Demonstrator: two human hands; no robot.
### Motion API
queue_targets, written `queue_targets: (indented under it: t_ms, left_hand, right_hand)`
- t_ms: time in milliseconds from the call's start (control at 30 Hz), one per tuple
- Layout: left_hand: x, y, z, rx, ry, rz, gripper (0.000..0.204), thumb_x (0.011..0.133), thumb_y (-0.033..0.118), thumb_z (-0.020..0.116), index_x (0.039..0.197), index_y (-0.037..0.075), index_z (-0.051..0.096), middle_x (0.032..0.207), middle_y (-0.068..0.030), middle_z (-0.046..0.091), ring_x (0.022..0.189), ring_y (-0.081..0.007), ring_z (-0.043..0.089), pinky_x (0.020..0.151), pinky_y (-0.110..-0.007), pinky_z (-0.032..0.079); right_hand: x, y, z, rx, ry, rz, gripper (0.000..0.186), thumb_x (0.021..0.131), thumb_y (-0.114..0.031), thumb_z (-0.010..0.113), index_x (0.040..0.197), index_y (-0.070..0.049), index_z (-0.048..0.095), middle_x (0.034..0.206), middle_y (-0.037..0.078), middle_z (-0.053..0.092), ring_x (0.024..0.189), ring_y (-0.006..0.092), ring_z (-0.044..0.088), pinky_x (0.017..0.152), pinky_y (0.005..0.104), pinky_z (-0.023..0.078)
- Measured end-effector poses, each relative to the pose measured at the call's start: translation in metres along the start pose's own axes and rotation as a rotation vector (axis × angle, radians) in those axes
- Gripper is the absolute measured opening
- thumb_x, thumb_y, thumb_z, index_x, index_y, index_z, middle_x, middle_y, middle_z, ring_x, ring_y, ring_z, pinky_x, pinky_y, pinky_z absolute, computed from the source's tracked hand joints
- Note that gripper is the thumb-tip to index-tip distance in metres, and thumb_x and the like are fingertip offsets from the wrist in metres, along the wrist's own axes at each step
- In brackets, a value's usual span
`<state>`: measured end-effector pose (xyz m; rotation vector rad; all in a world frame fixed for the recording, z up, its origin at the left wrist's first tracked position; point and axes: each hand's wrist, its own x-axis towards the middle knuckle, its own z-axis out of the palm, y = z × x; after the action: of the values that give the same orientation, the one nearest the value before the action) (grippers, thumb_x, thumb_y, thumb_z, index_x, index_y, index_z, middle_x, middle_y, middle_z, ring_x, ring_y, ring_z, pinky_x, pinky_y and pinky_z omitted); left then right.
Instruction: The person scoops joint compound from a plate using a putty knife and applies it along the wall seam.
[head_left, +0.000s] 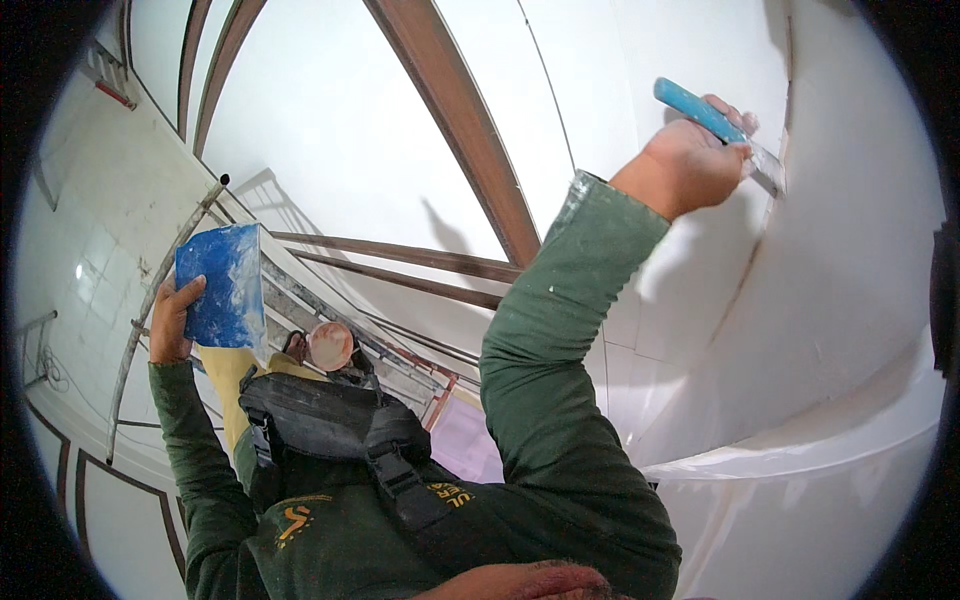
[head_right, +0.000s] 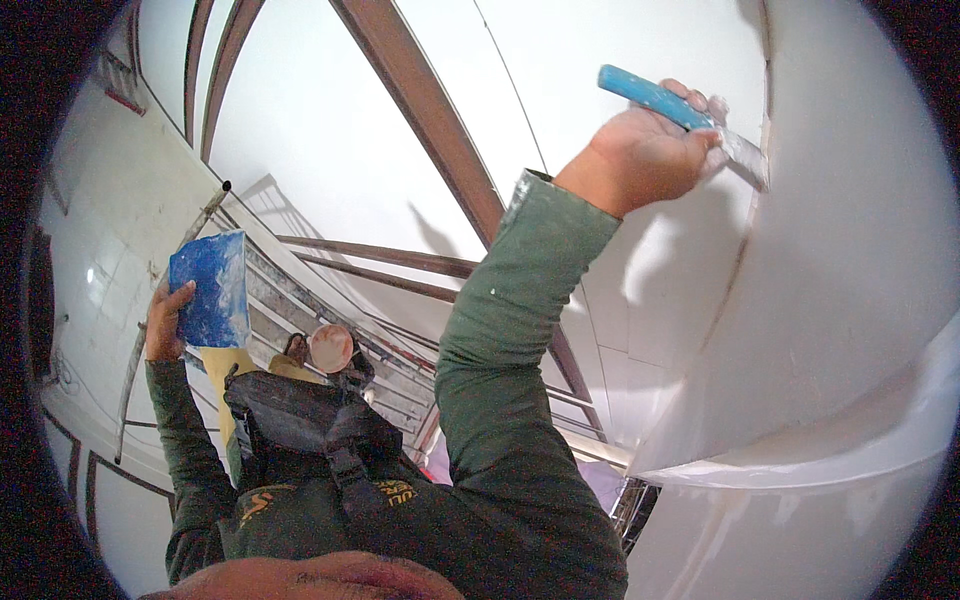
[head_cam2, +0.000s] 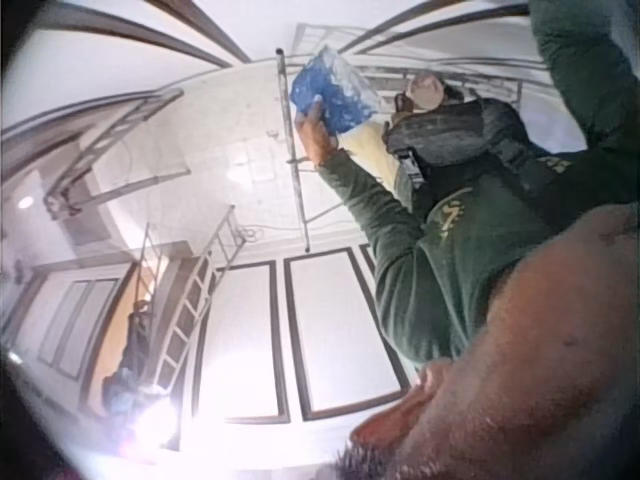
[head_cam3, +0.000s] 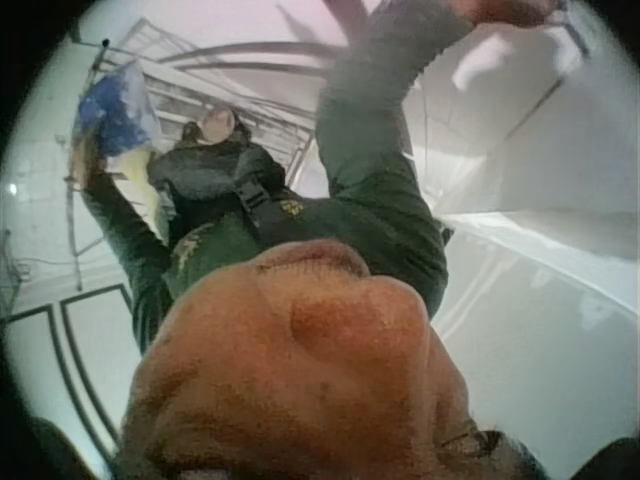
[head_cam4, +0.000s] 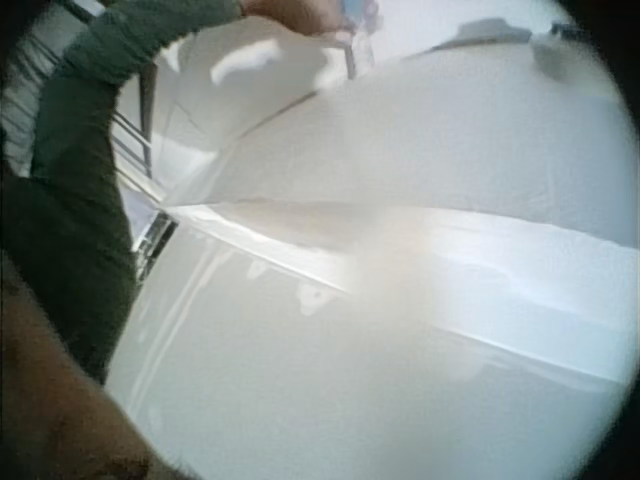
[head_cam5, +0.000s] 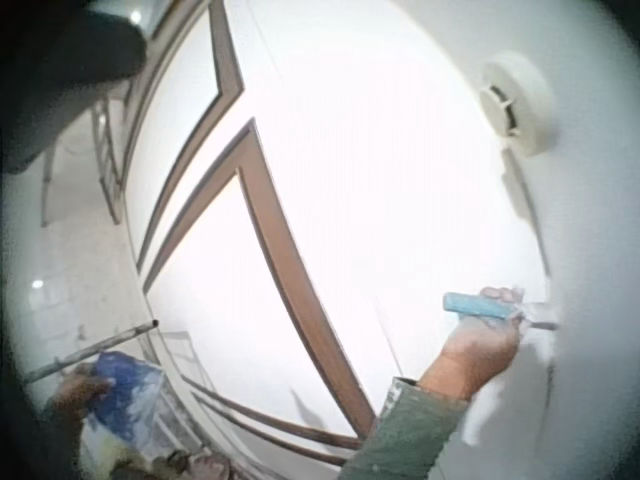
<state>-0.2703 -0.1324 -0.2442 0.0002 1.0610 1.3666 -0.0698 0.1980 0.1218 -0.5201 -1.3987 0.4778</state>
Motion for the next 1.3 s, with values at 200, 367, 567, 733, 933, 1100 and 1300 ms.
queue_targets:
  t_ms: [200,367,567,733,933,1100,1300]
  left_hand:
    - [0.005,-0.005,-0.003,0.025,-0.04,-0.024,0.03,0.086,0.012,0.059,0.112,-0.003,0.057,0.094,-0.0089,0.066,0.073,-0.0146,0.065,0.065,-0.028,0.055]
    - [0.003,-0.005,-0.002,-0.03,-0.04,-0.045,0.028,0.086,0.012,0.058,0.11,-0.003,0.057,0.092,-0.0086,0.066,0.07,-0.0144,0.064,0.063,-0.029,0.055]
    - [0.002,0.003,0.002,0.007,-0.044,-0.007,0.028,0.086,0.011,0.058,0.11,-0.004,0.057,0.091,-0.0091,0.065,0.07,-0.0155,0.064,0.064,-0.03,0.055]
    - [0.008,0.007,0.006,-0.004,-0.086,-0.044,0.03,0.085,0.011,0.058,0.111,-0.004,0.056,0.093,-0.0099,0.065,0.073,-0.0166,0.065,0.068,-0.03,0.055]
    - [0.003,0.0,0.0,-0.052,-0.107,-0.028,0.032,0.085,0.009,0.057,0.114,-0.004,0.055,0.095,-0.0105,0.066,0.076,-0.0175,0.066,0.07,-0.031,0.055]
    - [-0.011,0.006,0.005,-0.066,-0.092,0.015,0.032,0.085,0.008,0.058,0.115,-0.004,0.056,0.096,-0.0099,0.066,0.076,-0.0168,0.066,0.07,-0.03,0.055]
    - [-0.022,0.01,0.011,-0.092,-0.107,0.071,0.028,0.086,0.011,0.06,0.11,-0.002,0.059,0.093,-0.0089,0.067,0.074,-0.0169,0.066,0.068,-0.03,0.055]
  right_hand:
    - [-0.031,-0.015,0.015,-0.114,0.319,0.084,0.031,0.097,-0.013,0.039,0.113,0.011,0.049,0.103,0.021,0.053,0.086,0.0235,0.059,0.067,0.0356,0.055]
    - [-0.032,-0.049,-0.031,-0.686,0.022,-0.024,0.017,0.084,-0.005,0.062,0.091,0.01,0.063,0.063,0.011,0.059,0.047,0.018,0.055,0.044,0.0321,0.054]
    - [-0.004,-0.097,-0.011,-1.32,-0.308,-0.023,0.023,0.081,-0.013,0.062,0.088,0.008,0.064,0.053,0.01,0.058,0.043,0.0158,0.058,0.043,0.03,0.048]
    - [0.018,-0.107,0.005,-1.464,-0.42,0.031,0.024,0.081,-0.013,0.06,0.088,0.009,0.063,0.052,0.01,0.057,0.043,0.0168,0.059,0.043,0.03,0.047]
    - [0.006,-0.123,-0.04,-1.548,-0.539,0.11,0.023,0.082,-0.013,0.058,0.09,0.008,0.064,0.052,0.01,0.053,0.042,0.0153,0.052,0.043,0.0325,0.044]
    - [-0.058,-0.142,-0.089,-1.258,-0.398,0.322,0.035,0.089,-0.011,0.056,0.12,0.004,0.058,0.06,0.004,0.055,0.045,0.0101,0.051,0.04,0.0264,0.043]
    - [-0.209,-0.136,-0.142,-1.059,-0.863,0.849,0.035,0.091,-0.017,0.058,0.12,0.002,0.059,0.081,0.011,0.065,0.047,0.0082,0.052,0.043,0.0266,0.043]
